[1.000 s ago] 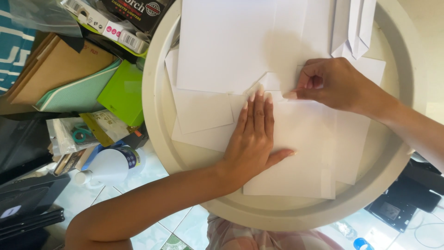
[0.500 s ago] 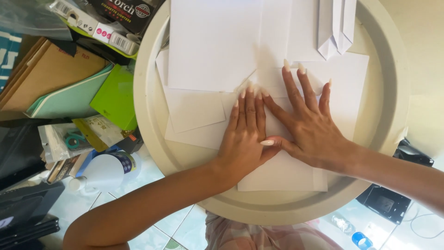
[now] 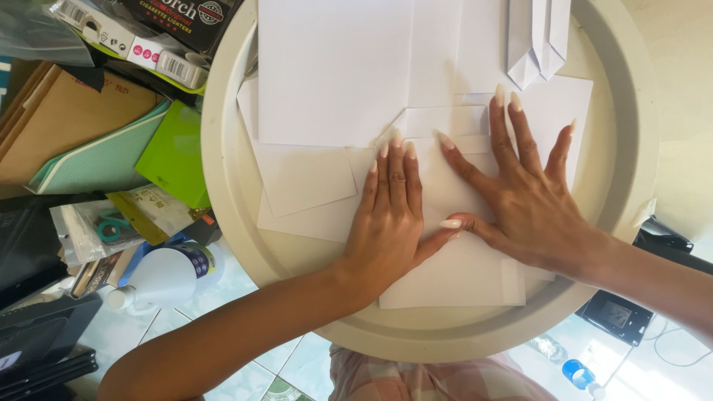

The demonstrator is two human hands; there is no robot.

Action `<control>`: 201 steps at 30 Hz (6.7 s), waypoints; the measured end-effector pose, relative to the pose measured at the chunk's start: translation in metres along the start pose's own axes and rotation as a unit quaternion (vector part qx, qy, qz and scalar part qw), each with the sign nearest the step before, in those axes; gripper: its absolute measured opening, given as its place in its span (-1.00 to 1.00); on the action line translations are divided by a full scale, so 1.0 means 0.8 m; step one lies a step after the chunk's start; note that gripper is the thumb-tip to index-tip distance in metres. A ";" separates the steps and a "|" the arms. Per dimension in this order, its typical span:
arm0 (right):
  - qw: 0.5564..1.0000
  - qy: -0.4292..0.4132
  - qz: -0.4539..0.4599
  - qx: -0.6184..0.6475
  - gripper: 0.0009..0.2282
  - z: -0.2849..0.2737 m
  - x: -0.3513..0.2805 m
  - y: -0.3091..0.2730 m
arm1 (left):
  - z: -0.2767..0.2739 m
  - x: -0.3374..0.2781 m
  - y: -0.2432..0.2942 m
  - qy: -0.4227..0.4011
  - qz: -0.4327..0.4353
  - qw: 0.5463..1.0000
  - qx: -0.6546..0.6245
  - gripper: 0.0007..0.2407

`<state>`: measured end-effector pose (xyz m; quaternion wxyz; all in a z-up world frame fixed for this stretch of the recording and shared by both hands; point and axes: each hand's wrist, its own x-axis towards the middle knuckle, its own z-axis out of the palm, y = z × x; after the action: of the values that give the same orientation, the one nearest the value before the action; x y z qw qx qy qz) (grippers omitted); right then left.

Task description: Folding white paper sheets into envelopes using manual creasing and folding techniques on a low table.

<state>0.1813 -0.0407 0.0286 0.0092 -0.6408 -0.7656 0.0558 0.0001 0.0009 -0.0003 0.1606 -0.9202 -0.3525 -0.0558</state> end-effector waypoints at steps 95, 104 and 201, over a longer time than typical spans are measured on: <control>0.844 0.083 0.088 0.522 -0.75 -0.119 0.018 0.066 | -0.080 0.042 -0.082 -0.128 -0.040 0.747 -0.651 -0.74; 0.958 0.092 -0.007 0.271 -0.95 -0.162 0.034 0.013 | -0.113 0.091 -0.078 -0.043 -0.038 0.795 -0.604 -0.50; 0.917 0.248 -0.294 -0.110 -0.84 -0.009 -0.025 0.072 | 0.019 0.022 -0.053 0.176 0.203 0.947 -0.176 -0.69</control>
<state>0.2420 -0.0498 0.0315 0.1440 -0.3774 -0.8937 -0.1951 -0.0148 0.0466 0.0000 0.0637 -0.9615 -0.1085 -0.2445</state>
